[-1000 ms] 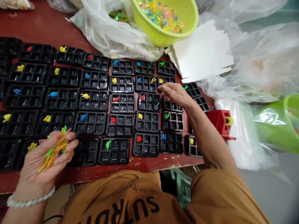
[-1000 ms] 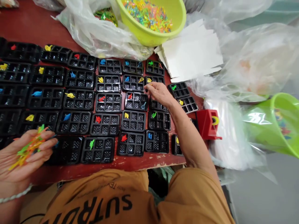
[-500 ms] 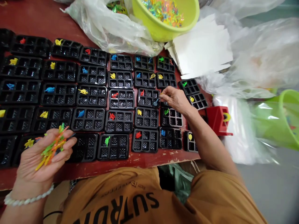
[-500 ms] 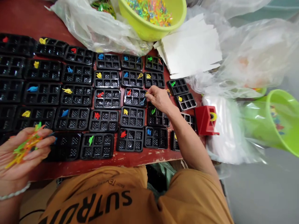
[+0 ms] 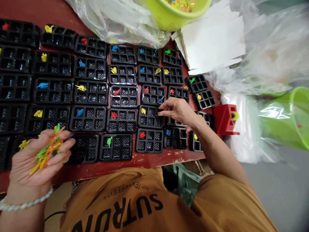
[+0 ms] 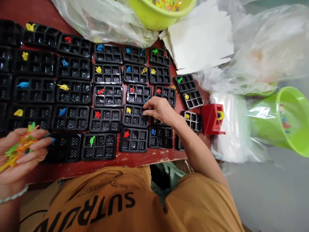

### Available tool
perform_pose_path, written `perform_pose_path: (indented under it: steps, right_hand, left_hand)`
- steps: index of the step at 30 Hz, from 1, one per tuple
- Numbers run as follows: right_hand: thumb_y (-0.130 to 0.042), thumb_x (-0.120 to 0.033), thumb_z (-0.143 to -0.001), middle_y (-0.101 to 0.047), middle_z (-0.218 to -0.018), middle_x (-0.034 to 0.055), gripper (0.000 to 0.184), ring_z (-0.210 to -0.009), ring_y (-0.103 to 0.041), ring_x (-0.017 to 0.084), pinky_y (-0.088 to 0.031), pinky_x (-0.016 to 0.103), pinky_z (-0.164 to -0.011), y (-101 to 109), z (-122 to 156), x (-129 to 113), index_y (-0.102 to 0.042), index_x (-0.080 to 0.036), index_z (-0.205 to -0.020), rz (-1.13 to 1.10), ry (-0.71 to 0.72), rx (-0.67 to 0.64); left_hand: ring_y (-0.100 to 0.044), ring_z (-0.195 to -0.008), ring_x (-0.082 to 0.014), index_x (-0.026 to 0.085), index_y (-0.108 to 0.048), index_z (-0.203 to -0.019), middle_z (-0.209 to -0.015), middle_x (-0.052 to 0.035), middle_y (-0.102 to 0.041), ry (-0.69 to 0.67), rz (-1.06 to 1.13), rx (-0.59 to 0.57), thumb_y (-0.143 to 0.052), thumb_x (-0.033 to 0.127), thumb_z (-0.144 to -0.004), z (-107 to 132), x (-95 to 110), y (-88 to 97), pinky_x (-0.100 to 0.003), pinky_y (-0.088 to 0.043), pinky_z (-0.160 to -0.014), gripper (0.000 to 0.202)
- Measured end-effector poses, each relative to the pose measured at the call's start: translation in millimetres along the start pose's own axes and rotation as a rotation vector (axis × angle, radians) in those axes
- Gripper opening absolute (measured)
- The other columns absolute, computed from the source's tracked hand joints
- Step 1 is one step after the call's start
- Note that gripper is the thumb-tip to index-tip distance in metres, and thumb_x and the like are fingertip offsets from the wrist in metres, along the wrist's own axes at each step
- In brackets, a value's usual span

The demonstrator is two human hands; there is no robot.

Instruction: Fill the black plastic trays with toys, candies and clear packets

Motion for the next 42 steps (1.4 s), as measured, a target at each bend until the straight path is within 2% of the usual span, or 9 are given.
perform_pose_path:
  steps: [5, 10, 16, 19, 24, 29, 34, 38, 42]
  right_hand:
    - [-0.064, -0.025, -0.093, -0.071, -0.098, 0.0091, 0.020, -0.090, -0.064, 0.022, -0.047, 0.036, -0.085, 18, -17, 18, -0.078, -0.018, -0.104, 0.189, -0.023, 0.133]
    - [-0.060, -0.024, -0.095, -0.067, -0.106, 0.0110, 0.025, -0.095, -0.063, 0.025, -0.047, 0.036, -0.080, 4, -40, 21, -0.078, -0.023, -0.114, 0.460, -0.074, -0.048]
    - [-0.071, -0.021, -0.089, -0.066, -0.112, 0.0104, 0.013, -0.092, -0.063, 0.023, -0.046, 0.035, -0.073, -1, -50, 7, -0.077, -0.021, -0.101, 0.586, -0.075, -0.199]
    - [-0.070, -0.024, -0.091, -0.067, -0.105, 0.0100, 0.011, -0.092, -0.063, 0.022, -0.047, 0.034, -0.076, 7, -51, 3, -0.077, -0.019, -0.098, 0.527, -0.030, -0.200]
    - [-0.066, -0.029, -0.092, -0.067, -0.094, 0.0079, 0.016, -0.091, -0.063, 0.023, -0.047, 0.035, -0.079, 32, -58, 11, -0.078, -0.020, -0.098, 0.446, -0.027, -0.007]
    - [-0.069, -0.029, -0.087, -0.066, -0.096, 0.0091, 0.015, -0.087, -0.063, 0.024, -0.048, 0.038, -0.079, 31, -68, 18, -0.077, -0.019, -0.094, 0.431, -0.080, 0.034]
    - [-0.061, -0.023, -0.083, -0.069, -0.100, 0.0087, 0.037, -0.082, -0.060, 0.020, -0.049, 0.036, -0.078, 39, -79, -10, -0.066, -0.016, -0.119, 0.120, -0.053, 0.145]
    - [-0.051, -0.017, -0.079, -0.071, -0.106, 0.0117, 0.041, -0.082, -0.060, 0.019, -0.051, 0.035, -0.077, 41, -115, -34, -0.063, -0.013, -0.117, -0.088, -0.063, 0.202]
    - [-0.046, -0.013, -0.081, -0.074, -0.107, 0.0106, 0.038, -0.074, -0.062, 0.016, -0.054, 0.033, -0.074, 35, -182, -45, -0.065, -0.014, -0.114, -0.178, -0.087, 0.230]
  left_hand:
    - [-0.054, -0.054, -0.0109, 0.018, -0.061, -0.077, -0.078, -0.0027, -0.057, -0.006, -0.007, 0.000, -0.075, 0.000, -0.050, 1, 2, -3.2, -0.011, -0.040, -0.028, 0.035]
    - [-0.055, -0.055, -0.0109, 0.018, -0.061, -0.078, -0.080, -0.0034, -0.058, -0.014, 0.003, -0.001, -0.070, 0.000, -0.052, 2, 3, -3.0, -0.011, -0.041, -0.029, 0.032]
    - [-0.053, -0.054, -0.0109, 0.017, -0.061, -0.077, -0.078, -0.0034, -0.056, -0.012, 0.018, 0.044, -0.069, 0.000, -0.052, 1, 3, -0.2, -0.011, -0.039, -0.028, 0.032]
    - [-0.054, -0.055, -0.0110, 0.017, -0.062, -0.079, -0.079, -0.0036, -0.057, -0.006, 0.027, 0.031, -0.070, -0.001, -0.053, 1, 2, 0.1, -0.011, -0.040, -0.029, 0.033]
    - [-0.054, -0.055, -0.0119, 0.018, -0.062, -0.077, -0.080, -0.0043, -0.058, -0.014, 0.026, 0.026, -0.070, 0.001, -0.054, 0, 3, 2.2, -0.011, -0.039, -0.028, 0.030]
    - [-0.054, -0.055, -0.0123, 0.017, -0.063, -0.077, -0.079, -0.0059, -0.059, 0.002, 0.044, 0.018, -0.068, 0.000, -0.055, 0, 1, 1.2, -0.011, -0.040, -0.029, 0.029]
    - [-0.054, -0.055, -0.0129, 0.018, -0.064, -0.077, -0.078, -0.0070, -0.061, -0.008, 0.060, 0.040, -0.067, 0.001, -0.058, 3, 4, 6.7, -0.010, -0.037, -0.027, 0.025]
    - [-0.056, -0.054, -0.0128, 0.016, -0.065, -0.077, -0.079, -0.0081, -0.064, 0.011, 0.073, 0.046, -0.067, -0.002, -0.060, 6, 4, 11.5, -0.011, -0.039, -0.029, 0.025]
    - [-0.061, -0.058, -0.0156, 0.016, -0.067, -0.077, -0.081, -0.0095, -0.066, 0.020, 0.104, 0.076, -0.067, -0.003, -0.062, 3, 5, 20.4, -0.011, -0.041, -0.030, 0.025]
Point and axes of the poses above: each hand's wrist, its own z-axis away from the middle knuckle, its own y-axis out of the back of the hand, x = y × z, the point moved 9 cm from there along -z, towards the middle knuckle
